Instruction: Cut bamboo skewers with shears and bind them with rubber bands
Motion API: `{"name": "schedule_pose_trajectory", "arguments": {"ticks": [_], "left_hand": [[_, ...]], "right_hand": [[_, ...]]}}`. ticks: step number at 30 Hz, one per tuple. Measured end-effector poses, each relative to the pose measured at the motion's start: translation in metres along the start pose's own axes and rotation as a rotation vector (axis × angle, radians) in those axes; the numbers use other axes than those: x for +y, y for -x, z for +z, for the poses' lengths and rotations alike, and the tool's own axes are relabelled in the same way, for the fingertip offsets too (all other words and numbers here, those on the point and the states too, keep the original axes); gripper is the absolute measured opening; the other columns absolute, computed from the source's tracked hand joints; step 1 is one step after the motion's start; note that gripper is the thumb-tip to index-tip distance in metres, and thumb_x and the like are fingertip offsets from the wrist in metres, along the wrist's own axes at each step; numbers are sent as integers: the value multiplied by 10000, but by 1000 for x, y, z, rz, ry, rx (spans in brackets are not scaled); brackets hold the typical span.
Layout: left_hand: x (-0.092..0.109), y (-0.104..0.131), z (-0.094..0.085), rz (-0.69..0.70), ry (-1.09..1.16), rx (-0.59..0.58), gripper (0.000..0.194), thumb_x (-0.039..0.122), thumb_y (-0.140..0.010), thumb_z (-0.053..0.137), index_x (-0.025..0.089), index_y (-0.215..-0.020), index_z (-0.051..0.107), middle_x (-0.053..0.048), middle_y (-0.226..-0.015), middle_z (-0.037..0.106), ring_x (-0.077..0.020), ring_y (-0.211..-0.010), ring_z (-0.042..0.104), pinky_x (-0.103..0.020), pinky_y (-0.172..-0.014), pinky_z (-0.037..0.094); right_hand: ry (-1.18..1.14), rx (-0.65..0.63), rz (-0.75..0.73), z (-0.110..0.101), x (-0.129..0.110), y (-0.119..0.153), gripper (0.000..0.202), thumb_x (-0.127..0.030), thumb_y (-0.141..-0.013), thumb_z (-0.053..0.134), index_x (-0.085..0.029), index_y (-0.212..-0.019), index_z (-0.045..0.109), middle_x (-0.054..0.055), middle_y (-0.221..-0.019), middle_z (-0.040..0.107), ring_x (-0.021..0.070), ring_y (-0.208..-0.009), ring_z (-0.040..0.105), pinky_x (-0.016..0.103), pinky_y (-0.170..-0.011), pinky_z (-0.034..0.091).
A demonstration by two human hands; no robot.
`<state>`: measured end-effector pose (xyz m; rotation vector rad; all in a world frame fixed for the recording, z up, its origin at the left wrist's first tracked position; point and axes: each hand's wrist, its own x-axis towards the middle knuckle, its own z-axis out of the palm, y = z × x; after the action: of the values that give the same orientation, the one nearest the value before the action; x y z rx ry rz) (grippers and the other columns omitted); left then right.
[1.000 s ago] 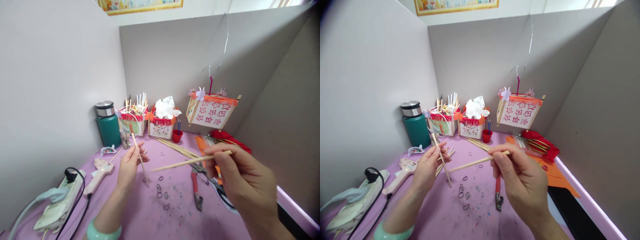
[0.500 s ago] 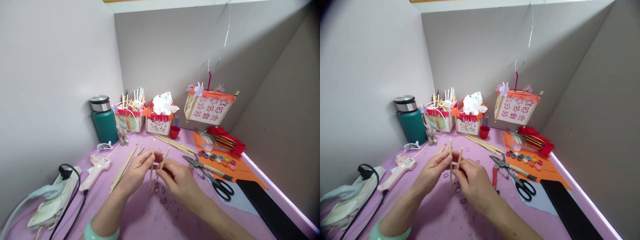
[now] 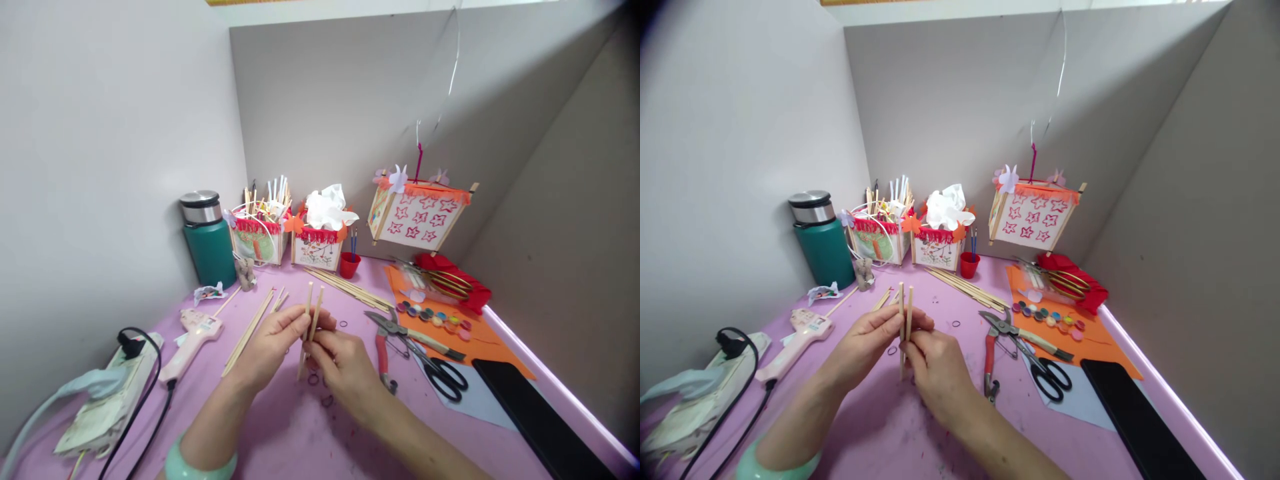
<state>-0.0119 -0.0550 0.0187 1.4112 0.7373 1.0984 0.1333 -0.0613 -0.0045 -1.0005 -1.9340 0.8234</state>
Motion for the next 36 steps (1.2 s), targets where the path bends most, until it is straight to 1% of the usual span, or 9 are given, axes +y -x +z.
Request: {"name": "schedule_pose_trajectory", "arguments": {"ticks": [6, 10, 17, 19, 23, 27, 30, 33, 36], "left_hand": [[-6, 0, -2, -24, 59, 27, 260, 307, -895, 456, 159, -1048, 605, -116, -1026, 641, -232, -964, 572, -342, -834, 433], [-6, 1, -2, -47, 76, 23, 271, 320, -897, 450, 165, -1065, 596, -120, -1022, 630, -213, -873, 585, -340, -780, 447], [-6, 0, 6, 11, 262, 8, 297, 286, -904, 434, 173, -1153, 548, -52, -837, 537, -177, -828, 544, -290, -726, 434], [-3, -1, 11, 39, 315, 39, 303, 280, -910, 418, 190, -1179, 525, -26, -791, 495, -131, -726, 518, -265, -680, 424], [8, -5, 19, 110, 272, 141, 287, 300, -915, 409, 198, -1158, 523, -4, -728, 450, -89, -594, 433, -220, -542, 358], [13, -8, 24, 140, 257, 203, 215, 317, -912, 421, 173, -955, 574, 22, -650, 380, -61, -504, 326, -203, -454, 251], [12, -9, 27, 152, 292, 248, 228, 321, -916, 418, 158, -855, 565, 34, -610, 329, -56, -495, 276, -200, -457, 215], [10, -8, 30, 173, 270, 279, 242, 333, -916, 416, 153, -890, 575, 39, -594, 297, -61, -494, 246, -207, -457, 196], [9, -8, 32, 187, 231, 283, 247, 337, -911, 424, 174, -1038, 558, 38, -610, 306, -70, -490, 238, -218, -450, 187]], "right_hand": [[-110, -25, 49, 0, 3, -2, 220, -225, -877, 453, -158, -771, 634, 11, -699, 616, 104, -599, 589, 197, -585, 438], [-72, -41, 8, -1, 3, -3, 255, -213, -874, 453, -155, -679, 607, 2, -650, 592, 94, -573, 552, 196, -579, 416], [-2, -113, 19, 3, 8, -2, 247, -198, -880, 425, -162, -670, 550, 0, -627, 565, 106, -578, 520, 213, -577, 379], [-34, -105, 31, 6, 8, -2, 235, -208, -884, 424, -164, -683, 538, 0, -626, 571, 105, -568, 516, 214, -572, 375], [-45, -95, 11, 9, 8, -2, 230, -225, -894, 420, -171, -696, 524, -3, -642, 578, 103, -577, 509, 210, -581, 366], [-15, -97, -14, 11, 8, -1, 277, -214, -911, 371, -170, -668, 497, -5, -628, 555, 97, -566, 490, 205, -582, 357], [38, -100, -17, 14, 9, 1, 181, -184, -874, 426, -170, -714, 508, 5, -684, 574, 109, -610, 506, 206, -592, 357], [98, -86, 20, 19, 11, 4, 111, -161, -828, 488, -171, -721, 514, 13, -724, 600, 121, -648, 530, 207, -606, 357], [171, -66, 19, 21, 12, 4, 159, -171, -825, 500, -173, -666, 504, 5, -687, 594, 116, -616, 520, 206, -589, 344]]}}
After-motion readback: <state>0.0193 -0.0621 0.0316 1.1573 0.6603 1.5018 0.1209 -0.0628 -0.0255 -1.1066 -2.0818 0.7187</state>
